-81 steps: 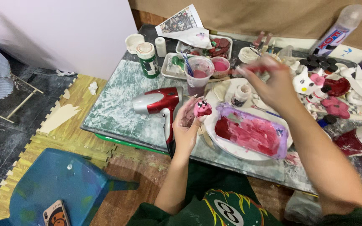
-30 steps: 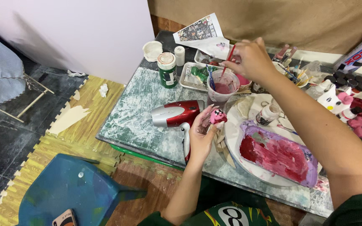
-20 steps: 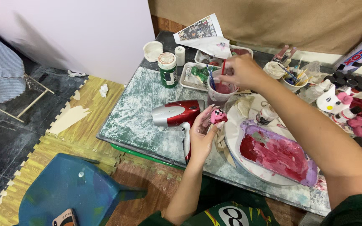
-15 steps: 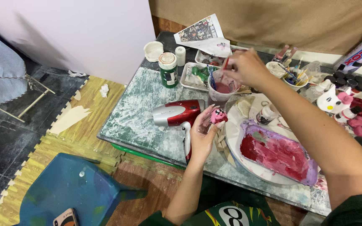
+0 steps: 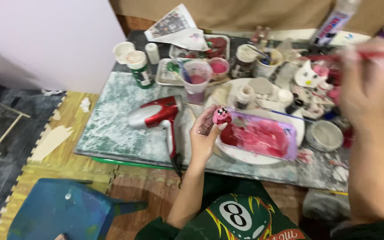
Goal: The person paints a small pink ceramic figurine with red paint using a fine brush, repeatedly dipping the brush into a container and applying paint to the figurine's surface. The person also uses a hairdryer to dry the paint on the figurine.
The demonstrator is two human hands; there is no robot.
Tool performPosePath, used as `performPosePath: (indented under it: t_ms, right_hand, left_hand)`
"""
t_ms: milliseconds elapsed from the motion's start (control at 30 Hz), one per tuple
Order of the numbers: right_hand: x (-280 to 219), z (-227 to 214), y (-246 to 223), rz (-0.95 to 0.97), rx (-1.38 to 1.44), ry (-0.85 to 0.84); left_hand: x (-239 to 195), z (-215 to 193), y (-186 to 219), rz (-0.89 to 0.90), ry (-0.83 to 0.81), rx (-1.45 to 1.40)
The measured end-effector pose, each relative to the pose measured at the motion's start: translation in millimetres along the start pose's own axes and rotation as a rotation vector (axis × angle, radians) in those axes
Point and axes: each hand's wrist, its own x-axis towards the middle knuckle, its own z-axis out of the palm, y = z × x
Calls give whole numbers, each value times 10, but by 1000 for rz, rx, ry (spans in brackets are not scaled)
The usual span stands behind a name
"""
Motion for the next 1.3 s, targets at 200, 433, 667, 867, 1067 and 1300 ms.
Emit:
performPosePath:
  t_ms: [200,433,667,867,1067,1300]
  right_hand:
    - [-1490,-1036,-61,215,-553,65]
    - [-2269,-811,549,353,-638,42]
    - [-2370,-697,672,434,-600,157]
    - [-2365,-759,813,316,-653,94]
    - [-2318,-782,758,305,-634,45]
    - [-2392,-841,265,303,-298,366]
  left_hand:
    - [-188,520,-136,-59,-153,-73]
    - [-288,1009,-217,-156,-363,-10]
    - [-325,1012,-268,-97,-421,29]
    - [-405,1005,-392,-105,-429,-75]
    - [-444,1005,-413,-118,-479,-133]
    - [-477,953,-318,-87,-547,-162]
